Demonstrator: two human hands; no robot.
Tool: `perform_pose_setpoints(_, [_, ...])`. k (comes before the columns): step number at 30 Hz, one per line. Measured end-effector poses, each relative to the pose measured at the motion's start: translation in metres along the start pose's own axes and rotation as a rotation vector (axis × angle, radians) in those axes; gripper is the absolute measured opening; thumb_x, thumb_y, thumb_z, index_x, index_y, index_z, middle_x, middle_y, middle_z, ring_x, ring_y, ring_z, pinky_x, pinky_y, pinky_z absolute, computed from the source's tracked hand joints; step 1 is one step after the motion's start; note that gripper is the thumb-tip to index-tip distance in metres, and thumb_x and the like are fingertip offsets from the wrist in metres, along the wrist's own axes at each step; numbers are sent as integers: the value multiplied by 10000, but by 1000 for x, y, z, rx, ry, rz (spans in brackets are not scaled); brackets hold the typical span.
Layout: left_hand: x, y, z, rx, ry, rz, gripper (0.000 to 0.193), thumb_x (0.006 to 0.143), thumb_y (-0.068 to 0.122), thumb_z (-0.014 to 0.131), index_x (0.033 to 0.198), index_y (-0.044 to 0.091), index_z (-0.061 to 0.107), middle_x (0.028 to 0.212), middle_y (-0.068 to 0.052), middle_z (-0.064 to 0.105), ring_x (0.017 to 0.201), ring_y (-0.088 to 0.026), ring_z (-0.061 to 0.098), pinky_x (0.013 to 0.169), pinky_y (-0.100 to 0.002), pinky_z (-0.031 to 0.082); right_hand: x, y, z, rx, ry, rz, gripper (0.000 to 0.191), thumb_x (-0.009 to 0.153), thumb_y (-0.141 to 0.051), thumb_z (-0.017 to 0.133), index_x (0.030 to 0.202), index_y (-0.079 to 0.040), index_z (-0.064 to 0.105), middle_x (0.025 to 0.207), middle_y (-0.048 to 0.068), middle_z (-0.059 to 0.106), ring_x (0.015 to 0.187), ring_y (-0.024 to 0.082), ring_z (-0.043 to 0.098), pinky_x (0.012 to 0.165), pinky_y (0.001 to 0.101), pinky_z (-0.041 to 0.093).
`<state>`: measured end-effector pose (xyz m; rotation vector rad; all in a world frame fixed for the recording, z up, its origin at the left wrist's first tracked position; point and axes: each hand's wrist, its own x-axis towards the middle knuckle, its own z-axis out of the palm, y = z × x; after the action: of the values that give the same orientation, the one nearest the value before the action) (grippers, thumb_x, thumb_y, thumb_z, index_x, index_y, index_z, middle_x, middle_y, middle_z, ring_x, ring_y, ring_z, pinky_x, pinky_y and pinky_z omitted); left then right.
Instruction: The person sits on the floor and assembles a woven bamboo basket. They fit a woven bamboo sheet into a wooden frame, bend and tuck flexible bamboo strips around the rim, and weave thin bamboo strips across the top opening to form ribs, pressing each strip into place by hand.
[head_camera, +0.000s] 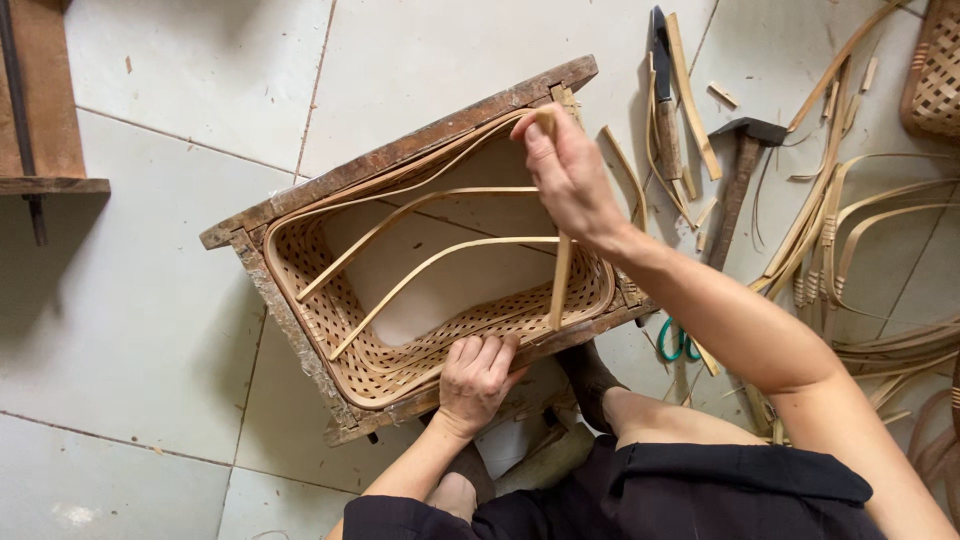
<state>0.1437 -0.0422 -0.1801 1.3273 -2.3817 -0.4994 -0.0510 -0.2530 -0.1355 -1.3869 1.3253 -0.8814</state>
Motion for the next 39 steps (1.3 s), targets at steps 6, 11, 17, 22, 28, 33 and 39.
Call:
perform_pose_setpoints(6, [4,-1,-4,-17,23,8,495,714,307,849,1118,72,687,833,-17,526,809,-199,540,779,-344,457,7,30,23,-26,64,-29,268,1158,-260,398,1075,-76,574,759,-27,496,637,65,449,529,231,408])
perform_pose_setpoints(11, [2,0,-4,-14,25,-3,489,691,330,859,1086,93,694,837,-21,540,821,-205,549,795,-348,462,8,46,24,-138,35,-15,318,1181,-253,376,1025,-58,572,754,-18,519,639,79,478,530,248,443])
perform_pose_setpoints(17, [51,-36,-6,-68,66,-20,545,789,544,840,1010,72,678,974,-114,655,920,-265,596,902,-482,466,19,51,28,-402,-65,109,270,1126,-215,368,1042,-30,546,797,105,671,616,168,633,494,335,541])
perform_pose_setpoints(22, [152,-129,-19,129,381,-72,518,779,351,887,1166,89,662,1255,-115,635,1230,-323,581,1124,-547,386,26,45,39,-494,-123,119,265,1111,-184,392,1022,39,504,738,205,686,593,303,700,466,429,545])
perform_pose_setpoints(28, [176,-140,-33,-103,235,-316,316,736,248,926,943,145,711,1182,-16,670,1053,-234,665,1125,-560,374,27,36,44,-615,-175,112,247,1091,-168,418,1002,56,472,710,263,672,642,411,704,511,478,565])
perform_pose_setpoints(33, [177,-132,-35,-127,291,-333,254,740,189,925,874,108,725,1177,-24,701,991,-227,669,1119,-501,409,28,34,47,-687,-145,30,212,1056,-137,476,994,67,482,743,311,665,717,492,682,586,540,560])
perform_pose_setpoints(39, [180,-134,-32,-130,352,-349,207,720,156,925,800,101,743,1143,-25,734,984,-241,656,944,-403,511,30,43,55,-782,-222,88,87,995,-16,435,990,55,484,814,317,674,756,475,710,618,542,590])
